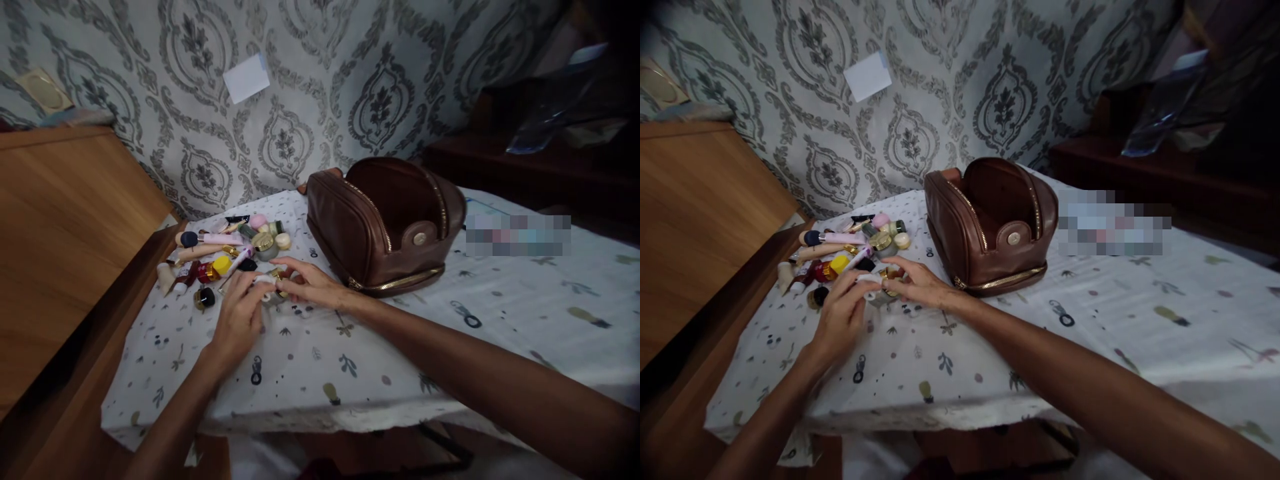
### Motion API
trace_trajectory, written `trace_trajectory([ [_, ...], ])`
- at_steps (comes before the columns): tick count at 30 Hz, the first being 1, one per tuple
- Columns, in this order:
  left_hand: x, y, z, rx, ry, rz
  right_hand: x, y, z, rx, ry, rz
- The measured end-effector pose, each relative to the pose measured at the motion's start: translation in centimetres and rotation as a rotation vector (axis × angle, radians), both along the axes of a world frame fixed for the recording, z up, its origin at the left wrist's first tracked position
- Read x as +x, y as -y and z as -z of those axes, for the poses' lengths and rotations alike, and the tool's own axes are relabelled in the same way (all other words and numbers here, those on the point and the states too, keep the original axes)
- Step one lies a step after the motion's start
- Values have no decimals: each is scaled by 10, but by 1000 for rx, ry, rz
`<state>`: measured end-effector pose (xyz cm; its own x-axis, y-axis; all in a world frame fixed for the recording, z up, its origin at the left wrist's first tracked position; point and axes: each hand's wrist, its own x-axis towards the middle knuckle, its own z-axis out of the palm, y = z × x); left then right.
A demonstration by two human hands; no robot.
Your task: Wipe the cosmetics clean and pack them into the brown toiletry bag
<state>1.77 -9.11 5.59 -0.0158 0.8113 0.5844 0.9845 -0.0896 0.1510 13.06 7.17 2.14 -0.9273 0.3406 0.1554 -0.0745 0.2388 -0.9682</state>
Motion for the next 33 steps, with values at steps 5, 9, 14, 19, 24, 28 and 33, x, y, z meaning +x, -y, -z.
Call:
trace_trajectory([
  [5, 8, 5, 0, 0, -97, 67, 1, -2, -1, 126, -3, 21],
  [9, -2, 17, 4, -16, -81, 45, -2, -3, 0, 131, 40, 63],
  [14, -11, 15, 4, 7, 14, -19, -4, -3, 3, -25, 25, 18],
  [19, 0, 2, 2, 18, -21, 2, -3, -3, 3, 22, -11, 4],
  [24, 12, 3, 7, 27, -193, 85, -2, -4, 2, 133, -14, 67],
  [28, 6, 14, 14, 23, -231, 103, -2, -6, 1, 139, 25, 102],
  [33, -5, 15, 16, 33, -136, 33, -3, -6, -1, 78, 78, 148],
])
